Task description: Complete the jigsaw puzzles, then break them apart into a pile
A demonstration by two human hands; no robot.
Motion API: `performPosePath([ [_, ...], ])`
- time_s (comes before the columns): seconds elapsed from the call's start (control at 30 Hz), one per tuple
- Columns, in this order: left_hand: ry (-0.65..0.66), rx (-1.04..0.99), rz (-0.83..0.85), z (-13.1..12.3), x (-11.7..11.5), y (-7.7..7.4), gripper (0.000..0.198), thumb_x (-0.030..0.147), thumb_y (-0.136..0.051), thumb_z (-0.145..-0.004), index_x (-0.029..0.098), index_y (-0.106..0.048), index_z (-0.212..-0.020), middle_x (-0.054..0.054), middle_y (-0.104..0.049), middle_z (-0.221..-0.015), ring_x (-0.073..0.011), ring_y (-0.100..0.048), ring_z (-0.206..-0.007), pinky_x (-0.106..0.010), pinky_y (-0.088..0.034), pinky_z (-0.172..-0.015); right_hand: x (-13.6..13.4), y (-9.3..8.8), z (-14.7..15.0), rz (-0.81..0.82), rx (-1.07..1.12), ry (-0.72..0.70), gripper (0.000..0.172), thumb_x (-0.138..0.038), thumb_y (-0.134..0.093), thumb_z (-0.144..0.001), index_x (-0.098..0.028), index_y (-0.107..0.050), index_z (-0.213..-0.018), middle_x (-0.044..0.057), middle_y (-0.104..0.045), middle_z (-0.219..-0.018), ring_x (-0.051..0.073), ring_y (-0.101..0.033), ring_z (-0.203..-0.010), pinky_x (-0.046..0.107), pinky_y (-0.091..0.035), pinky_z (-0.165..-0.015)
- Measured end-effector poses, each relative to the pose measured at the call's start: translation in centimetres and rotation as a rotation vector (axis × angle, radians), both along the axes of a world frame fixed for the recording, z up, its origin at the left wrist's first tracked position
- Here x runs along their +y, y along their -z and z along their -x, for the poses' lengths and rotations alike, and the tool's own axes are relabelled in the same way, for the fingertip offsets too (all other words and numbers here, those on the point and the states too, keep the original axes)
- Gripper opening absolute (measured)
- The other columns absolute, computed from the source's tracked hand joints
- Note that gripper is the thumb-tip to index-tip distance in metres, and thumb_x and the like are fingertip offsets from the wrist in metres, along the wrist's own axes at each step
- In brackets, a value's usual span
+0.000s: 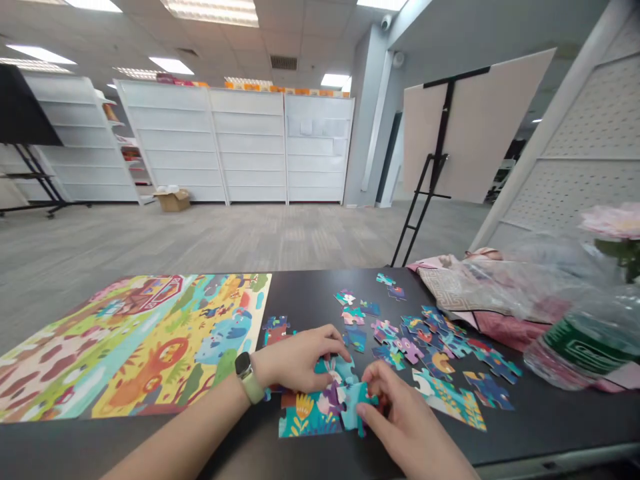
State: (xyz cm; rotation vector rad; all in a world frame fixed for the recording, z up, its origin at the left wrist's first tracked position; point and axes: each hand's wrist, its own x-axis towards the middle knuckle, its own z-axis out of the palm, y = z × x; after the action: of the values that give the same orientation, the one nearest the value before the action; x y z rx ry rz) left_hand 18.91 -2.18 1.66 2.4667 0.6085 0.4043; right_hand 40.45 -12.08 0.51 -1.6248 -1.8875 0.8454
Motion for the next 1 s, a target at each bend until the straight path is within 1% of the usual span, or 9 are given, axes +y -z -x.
performPosePath([
  [0.07,0.003,0.015,0.009,0.3,0.0,-0.2,0.042,0.018,-0.069,-0.077,0.025,-0.065,-0.118,-0.006,-0.058,-0.119,-0.0210,-0.062,-0.099,-0.030,-0.050,-0.090,0.6,-0.3,-1.4,-0.011,0.078,0.033,0.016,-0.033,-0.047,-0.088,-0.024,-0.055,-0.098,-0.004,-0.059,-0.068,0.017,-0.058,-0.063,0.027,-0.042,-0.060],
  [0.17,-0.025,0.013,0.025,0.4,0.8,-0.3,0.038,0.017,-0.068,-0.077,0.024,-0.066,-0.115,-0.004,-0.061,-0.113,-0.0181,-0.062,-0.091,-0.027,-0.051,-0.083,1.7,-0.3,-4.6,-0.115,0.003,0.192,0.029,-0.043,-0.046,-0.089,-0.022,-0.062,-0.102,-0.002,-0.059,-0.065,0.019,-0.057,-0.060,0.029,-0.041,-0.057],
  [0.23,-0.094,-0.017,0.011,-0.2,2.3,-0.1,0.036,0.017,-0.066,-0.080,0.024,-0.065,-0.115,-0.003,-0.063,-0.111,-0.0173,-0.062,-0.089,-0.027,-0.052,-0.082,2.4,-0.1,-6.6,-0.176,-0.045,0.279,0.035,-0.046,-0.046,-0.087,-0.022,-0.067,-0.101,0.000,-0.062,-0.065,0.020,-0.058,-0.059,0.030,-0.042,-0.057],
  [0.3,-0.190,-0.029,-0.047,-1.5,4.3,0.3,0.037,0.018,-0.063,-0.083,0.021,-0.063,-0.120,-0.005,-0.064,-0.116,-0.0198,-0.062,-0.099,-0.031,-0.050,-0.092,3.2,0.3,-8.2,-0.212,-0.069,0.332,0.038,-0.047,-0.045,-0.085,-0.021,-0.071,-0.098,0.002,-0.065,-0.067,0.021,-0.059,-0.060,0.033,-0.045,-0.059],
  [0.43,-0.284,0.039,-0.113,-5.0,8.8,1.0,0.054,0.018,-0.059,-0.087,0.018,-0.049,-0.140,-0.013,-0.050,-0.146,-0.0294,-0.042,-0.136,-0.045,-0.032,-0.115,4.5,1.4,-9.6,-0.426,-0.175,0.525,0.046,-0.045,-0.044,-0.082,-0.017,-0.073,-0.104,0.013,-0.071,-0.097,0.030,-0.066,-0.087,0.044,-0.051,-0.081],
  [0.53,-0.247,0.139,-0.071,-6.6,11.4,1.0,0.054,0.016,-0.062,-0.084,0.025,-0.055,-0.137,-0.008,-0.054,-0.145,-0.0303,-0.046,-0.134,-0.046,-0.034,-0.113,4.7,1.6,-9.9,-0.538,-0.168,0.619,0.053,-0.049,-0.043,-0.083,-0.014,-0.071,-0.110,0.018,-0.068,-0.112,0.034,-0.063,-0.106,0.048,-0.048,-0.093],
  [0.73,-0.269,0.266,0.012,-5.9,13.5,0.5,0.057,0.027,-0.081,-0.070,0.023,-0.066,-0.125,-0.010,-0.067,-0.120,-0.0318,-0.061,-0.112,-0.042,-0.046,-0.099,4.2,1.2,-9.3,-0.406,0.054,0.543,0.044,-0.051,-0.048,-0.085,-0.020,-0.070,-0.108,0.011,-0.069,-0.115,0.024,-0.067,-0.086,0.037,-0.053,-0.075],
  [0.83,-0.333,0.241,0.043,-4.7,13.3,-0.1,0.054,0.029,-0.085,-0.065,0.016,-0.069,-0.115,-0.011,-0.070,-0.108,-0.0307,-0.065,-0.099,-0.039,-0.051,-0.088,4.1,1.1,-8.2,-0.409,0.092,0.483,0.041,-0.049,-0.049,-0.086,-0.020,-0.070,-0.105,0.011,-0.070,-0.114,0.025,-0.066,-0.089,0.038,-0.052,-0.079],
  [1.0,-0.402,0.050,0.051,-3.7,8.8,-1.7,0.027,0.030,-0.062,-0.089,0.013,-0.067,-0.108,-0.010,-0.071,-0.102,-0.0228,-0.067,-0.093,-0.031,-0.052,-0.081,3.3,0.3,-5.9,-0.301,0.220,0.304,0.039,-0.048,-0.049,-0.088,-0.021,-0.070,-0.106,0.009,-0.073,-0.104,0.024,-0.067,-0.087,0.035,-0.052,-0.074],
])
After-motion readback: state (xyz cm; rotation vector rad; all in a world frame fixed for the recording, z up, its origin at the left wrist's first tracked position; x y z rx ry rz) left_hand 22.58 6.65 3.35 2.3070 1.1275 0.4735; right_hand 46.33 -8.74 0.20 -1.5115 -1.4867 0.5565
